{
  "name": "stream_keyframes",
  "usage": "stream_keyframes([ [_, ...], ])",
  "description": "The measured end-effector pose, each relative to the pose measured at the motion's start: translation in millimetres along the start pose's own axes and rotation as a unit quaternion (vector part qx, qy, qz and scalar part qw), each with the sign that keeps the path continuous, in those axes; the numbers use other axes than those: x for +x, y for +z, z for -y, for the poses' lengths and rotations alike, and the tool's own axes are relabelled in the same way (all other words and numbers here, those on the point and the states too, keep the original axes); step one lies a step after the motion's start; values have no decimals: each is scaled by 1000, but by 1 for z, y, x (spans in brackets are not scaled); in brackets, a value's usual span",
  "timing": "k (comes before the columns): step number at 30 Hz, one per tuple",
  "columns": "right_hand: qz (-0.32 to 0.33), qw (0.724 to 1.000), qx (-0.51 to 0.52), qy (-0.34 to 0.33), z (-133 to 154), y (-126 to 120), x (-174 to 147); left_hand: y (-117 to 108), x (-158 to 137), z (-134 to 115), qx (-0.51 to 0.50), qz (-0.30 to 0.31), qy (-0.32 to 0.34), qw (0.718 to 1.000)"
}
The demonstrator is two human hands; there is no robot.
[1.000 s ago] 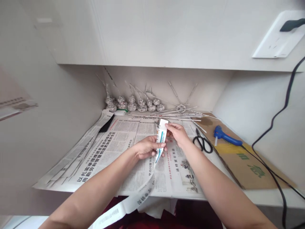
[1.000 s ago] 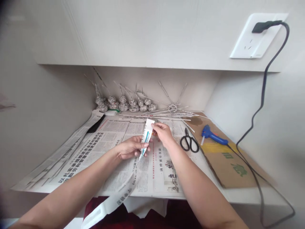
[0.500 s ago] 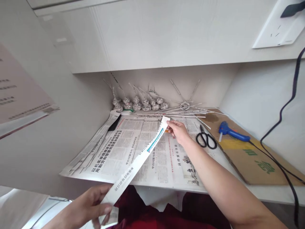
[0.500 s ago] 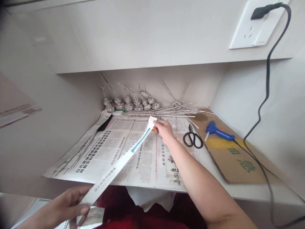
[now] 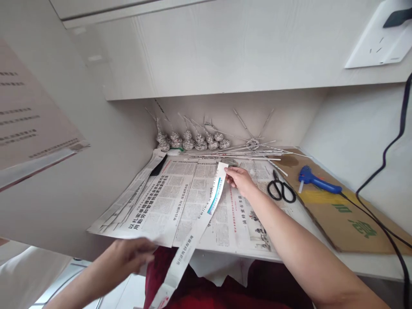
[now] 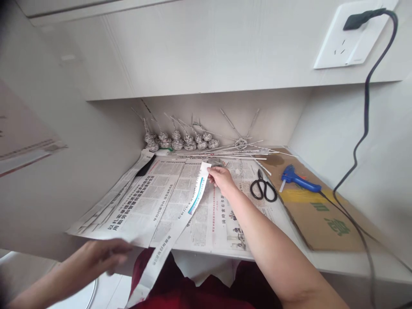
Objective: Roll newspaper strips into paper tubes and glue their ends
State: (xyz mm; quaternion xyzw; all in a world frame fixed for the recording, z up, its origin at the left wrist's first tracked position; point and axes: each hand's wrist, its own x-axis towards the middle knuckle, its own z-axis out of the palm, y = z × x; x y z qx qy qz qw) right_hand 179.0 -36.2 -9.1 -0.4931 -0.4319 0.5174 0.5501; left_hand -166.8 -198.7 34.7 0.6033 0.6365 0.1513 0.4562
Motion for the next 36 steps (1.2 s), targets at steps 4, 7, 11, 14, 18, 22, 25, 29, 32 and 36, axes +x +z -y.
stream_keyframes([
  [4, -4, 1000, -16, -1, -4, 0, 1, 0, 38, -68, 51, 9, 155, 987],
  [7, -11, 1000, -25, -8, -4, 0, 1, 12, 77, -93, -3, 19, 230, 973],
  [11, -25, 999, -26, -21, -2, 0, 1, 41, 138, -117, -159, 85, 216, 960],
  [14, -23, 999, -31, -35, -2, 0, 1, 63, 177, -134, -287, 130, 151, 937],
  [18, -25, 996, -56, -58, -5, -2, 4, 84, 209, -145, -331, 92, 129, 930],
  [22, -29, 993, -84, -74, -11, -4, 7, 89, 218, -138, -317, 74, 169, 930],
  [25, -32, 991, -104, -77, -15, -4, 9, 84, 217, -131, -287, 65, 200, 935],
  [29, -32, 989, -113, -84, -18, -4, 10, 79, 217, -126, -313, 89, 182, 928],
  [32, -30, 987, -120, -101, -19, -3, 10, 79, 219, -125, -394, 165, 148, 892],
  [36, -18, 978, -166, -129, -20, 0, 7, 81, 221, -124, -458, 230, 126, 849],
])
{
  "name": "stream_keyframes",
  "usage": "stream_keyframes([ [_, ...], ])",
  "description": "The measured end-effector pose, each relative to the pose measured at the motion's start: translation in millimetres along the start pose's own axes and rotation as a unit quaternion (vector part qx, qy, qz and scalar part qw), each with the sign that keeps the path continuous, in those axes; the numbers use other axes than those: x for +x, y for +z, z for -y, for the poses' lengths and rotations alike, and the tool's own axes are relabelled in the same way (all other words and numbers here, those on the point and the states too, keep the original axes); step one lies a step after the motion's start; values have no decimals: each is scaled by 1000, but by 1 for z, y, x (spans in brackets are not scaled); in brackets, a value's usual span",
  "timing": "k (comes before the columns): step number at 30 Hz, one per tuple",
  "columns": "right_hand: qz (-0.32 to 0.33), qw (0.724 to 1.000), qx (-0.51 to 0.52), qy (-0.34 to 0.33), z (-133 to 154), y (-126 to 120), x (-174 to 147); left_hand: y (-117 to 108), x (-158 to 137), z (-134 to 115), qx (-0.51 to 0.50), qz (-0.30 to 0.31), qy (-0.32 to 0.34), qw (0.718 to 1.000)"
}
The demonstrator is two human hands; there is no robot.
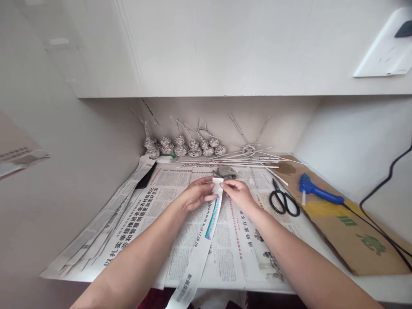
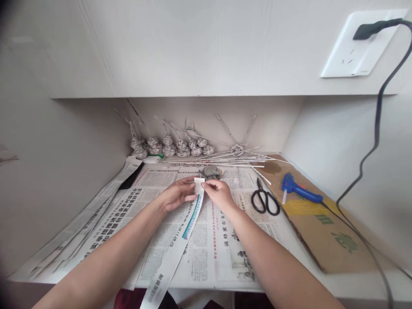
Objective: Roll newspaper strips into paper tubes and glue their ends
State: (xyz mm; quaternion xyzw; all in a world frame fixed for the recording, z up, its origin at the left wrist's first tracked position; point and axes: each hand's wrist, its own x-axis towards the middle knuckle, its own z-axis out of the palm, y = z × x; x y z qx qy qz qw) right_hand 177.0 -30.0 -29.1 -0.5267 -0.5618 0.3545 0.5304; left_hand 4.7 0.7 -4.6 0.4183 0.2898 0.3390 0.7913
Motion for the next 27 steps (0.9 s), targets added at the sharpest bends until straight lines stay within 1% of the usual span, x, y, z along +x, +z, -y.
stream_keyframes([
  [2, 9, 1000, -1, -3, 1, 2, -1, 0, 0, 2, -6, 18, -8, 1000],
  [4, 22, 1000, 17, 4, 2, 3, -2, 0, 1, 6, 13, 28, -10, 999],
  [6, 25, 999, 42, 15, 4, 4, -3, 1, 1, 9, 48, 23, -8, 999],
  [8, 16, 998, 57, 33, 8, 4, -4, 1, 1, 11, 82, 6, -3, 997],
  [11, 13, 995, 77, 61, 15, 3, -4, 1, 1, 11, 104, -16, 0, 994],
  [16, 47, 988, 116, 85, 20, 1, -5, 3, 0, 11, 119, 10, 9, 993],
  [27, 16, 989, 116, 89, 6, 1, -2, 9, -3, 13, 173, -6, 36, 984],
])
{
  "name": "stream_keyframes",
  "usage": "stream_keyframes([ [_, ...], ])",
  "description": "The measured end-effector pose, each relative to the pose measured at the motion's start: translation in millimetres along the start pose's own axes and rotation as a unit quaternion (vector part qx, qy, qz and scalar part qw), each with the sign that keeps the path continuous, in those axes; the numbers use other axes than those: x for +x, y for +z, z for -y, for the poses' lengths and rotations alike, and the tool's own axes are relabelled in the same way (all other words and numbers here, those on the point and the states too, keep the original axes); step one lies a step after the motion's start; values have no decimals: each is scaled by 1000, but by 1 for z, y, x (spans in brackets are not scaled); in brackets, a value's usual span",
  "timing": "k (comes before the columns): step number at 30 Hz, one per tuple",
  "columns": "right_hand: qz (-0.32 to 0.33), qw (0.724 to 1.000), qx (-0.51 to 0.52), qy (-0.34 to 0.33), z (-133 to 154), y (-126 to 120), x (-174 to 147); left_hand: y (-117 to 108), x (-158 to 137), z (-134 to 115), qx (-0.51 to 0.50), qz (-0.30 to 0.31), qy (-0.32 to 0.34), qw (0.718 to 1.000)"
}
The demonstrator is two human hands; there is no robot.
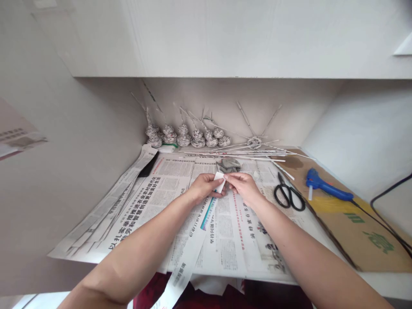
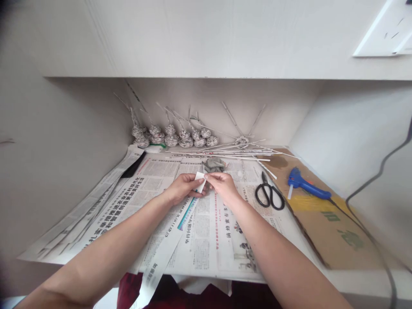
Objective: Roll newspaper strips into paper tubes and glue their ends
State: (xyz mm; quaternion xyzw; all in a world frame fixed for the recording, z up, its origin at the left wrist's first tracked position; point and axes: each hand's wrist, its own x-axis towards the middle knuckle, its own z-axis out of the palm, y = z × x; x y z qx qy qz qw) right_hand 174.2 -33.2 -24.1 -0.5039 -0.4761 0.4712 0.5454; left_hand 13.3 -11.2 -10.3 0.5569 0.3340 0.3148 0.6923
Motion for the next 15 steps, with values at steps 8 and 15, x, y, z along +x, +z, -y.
stream_keyframes([
  [8, -32, 999, 0, 27, 1, 5, -2, 3, -1, 0, 13, 7, 10, 1000],
  [15, 37, 997, 28, 57, 13, -5, -2, 0, 1, 0, -5, -19, -5, 1000],
])
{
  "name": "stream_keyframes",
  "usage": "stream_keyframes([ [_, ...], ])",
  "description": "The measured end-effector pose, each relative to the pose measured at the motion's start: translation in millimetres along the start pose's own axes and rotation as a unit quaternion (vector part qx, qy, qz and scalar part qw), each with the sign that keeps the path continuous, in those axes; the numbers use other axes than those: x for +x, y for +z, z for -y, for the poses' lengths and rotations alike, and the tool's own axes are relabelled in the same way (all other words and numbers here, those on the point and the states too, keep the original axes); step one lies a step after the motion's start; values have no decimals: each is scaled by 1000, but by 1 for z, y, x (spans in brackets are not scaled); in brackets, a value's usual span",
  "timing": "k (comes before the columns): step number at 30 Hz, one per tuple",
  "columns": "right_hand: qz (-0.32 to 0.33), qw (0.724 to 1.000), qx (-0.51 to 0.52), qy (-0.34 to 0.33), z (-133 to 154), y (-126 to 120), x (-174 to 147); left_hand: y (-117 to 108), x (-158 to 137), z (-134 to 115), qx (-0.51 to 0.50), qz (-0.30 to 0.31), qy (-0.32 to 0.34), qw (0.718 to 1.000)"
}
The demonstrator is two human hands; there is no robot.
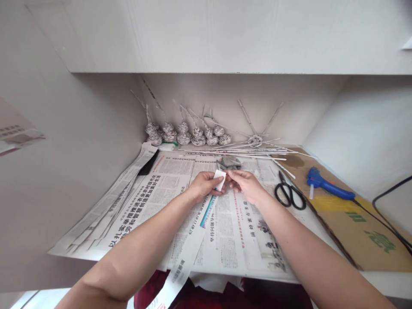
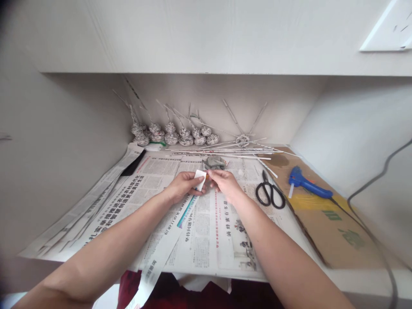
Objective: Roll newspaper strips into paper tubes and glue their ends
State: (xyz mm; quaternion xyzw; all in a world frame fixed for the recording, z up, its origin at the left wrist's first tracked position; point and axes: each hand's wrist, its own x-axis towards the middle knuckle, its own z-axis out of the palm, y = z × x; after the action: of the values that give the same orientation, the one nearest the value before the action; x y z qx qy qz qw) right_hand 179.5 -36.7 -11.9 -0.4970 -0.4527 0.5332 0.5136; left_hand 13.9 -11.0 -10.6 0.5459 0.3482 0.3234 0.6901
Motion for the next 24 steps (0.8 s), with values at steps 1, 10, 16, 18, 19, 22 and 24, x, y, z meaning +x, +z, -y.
stream_keyframes([
  [1, 14, 1000, -5, 1, 1, -2, 0, 0, 0, 0, -2, -4, -1, 1000],
  [10, 38, 999, -29, -22, -1, 2, -1, 0, 0, 1, 19, 15, 13, 1000],
  [16, 24, 1000, -6, -4, 1, 3, -1, 1, 0, 3, 24, 14, 16, 999],
  [18, 23, 1000, -2, 0, 2, 3, -2, 2, -1, 2, 24, 16, 18, 999],
  [19, 23, 1000, 0, 1, 2, 4, -2, 2, -1, 2, 23, 18, 20, 999],
  [22, 9, 1000, 2, -1, 0, 4, -1, 3, -1, 2, 19, 24, 26, 999],
  [24, -4, 1000, 3, -6, -2, 3, 0, 4, -1, 2, 18, 21, 27, 999],
])
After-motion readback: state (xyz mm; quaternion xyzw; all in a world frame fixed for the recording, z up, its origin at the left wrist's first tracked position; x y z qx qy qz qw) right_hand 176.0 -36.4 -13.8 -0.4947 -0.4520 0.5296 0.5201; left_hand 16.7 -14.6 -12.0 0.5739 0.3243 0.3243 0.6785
